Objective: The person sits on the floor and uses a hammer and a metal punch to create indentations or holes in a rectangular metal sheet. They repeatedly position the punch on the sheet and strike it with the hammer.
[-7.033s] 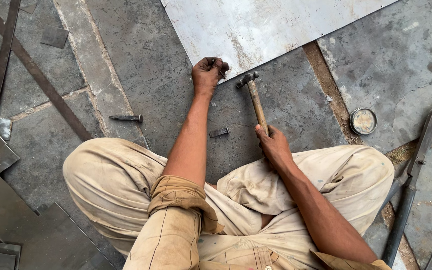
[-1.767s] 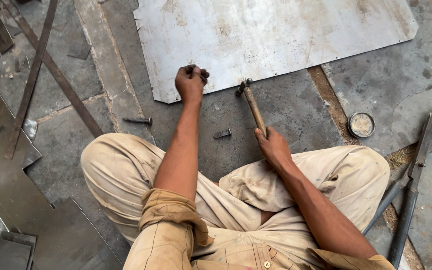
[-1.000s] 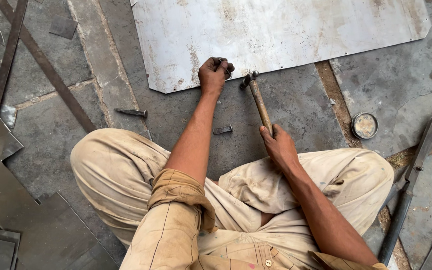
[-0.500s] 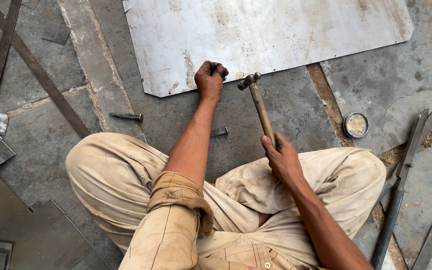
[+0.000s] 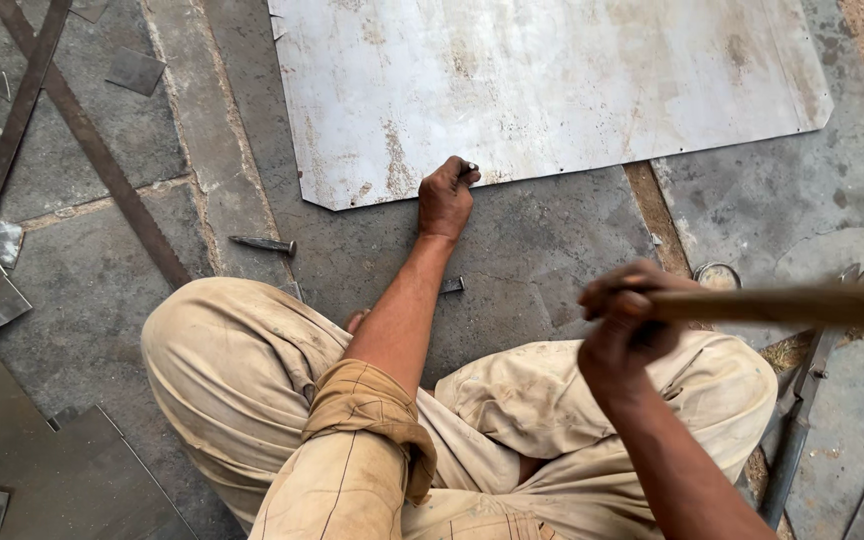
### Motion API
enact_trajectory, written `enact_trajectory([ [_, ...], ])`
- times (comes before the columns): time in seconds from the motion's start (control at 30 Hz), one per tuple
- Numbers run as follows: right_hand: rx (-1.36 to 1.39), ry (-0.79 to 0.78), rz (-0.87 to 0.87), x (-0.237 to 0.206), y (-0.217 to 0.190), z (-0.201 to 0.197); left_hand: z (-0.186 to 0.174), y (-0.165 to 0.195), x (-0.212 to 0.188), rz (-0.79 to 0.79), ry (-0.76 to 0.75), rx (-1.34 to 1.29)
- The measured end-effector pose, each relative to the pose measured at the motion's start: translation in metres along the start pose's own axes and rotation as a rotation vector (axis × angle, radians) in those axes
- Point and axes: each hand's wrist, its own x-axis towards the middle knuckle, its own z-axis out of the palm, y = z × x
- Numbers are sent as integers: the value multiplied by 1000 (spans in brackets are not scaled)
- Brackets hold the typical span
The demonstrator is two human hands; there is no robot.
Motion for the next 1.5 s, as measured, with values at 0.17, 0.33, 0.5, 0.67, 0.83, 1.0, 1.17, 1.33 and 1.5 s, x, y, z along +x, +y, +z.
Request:
enact_trajectory([
  [0.17,-718,-470,511,-7,27,21,-7,9,-2,-43,-17,51],
  [0.33,-711,-345,530,-25,21,21,-11,7,-3,62,36,-29],
  [0.5,-813,-529,633,-16,61,22,-10,2,-3,-5,-2,81],
  [0.67,-813,-451,631,-17,109,8,-18,8,-4,-3,-31,-86],
  [0.83,-625,-427,1006,-13,131,2,-17,21,38,-434,-196,-68],
  [1.0,-554,-458,1071,-14,128,10,6,26,31,67,-296,564],
  [1.17,-433,-425,1109,-11,114,9,-23,27,-13,12,-144,270],
  [1.33,-81,-436,1298,-36,92,-13,-35,55,19,2,-96,32],
  [1.5,42,-700,1318,-102,72,-40,-89,43,83,-279,295,182],
])
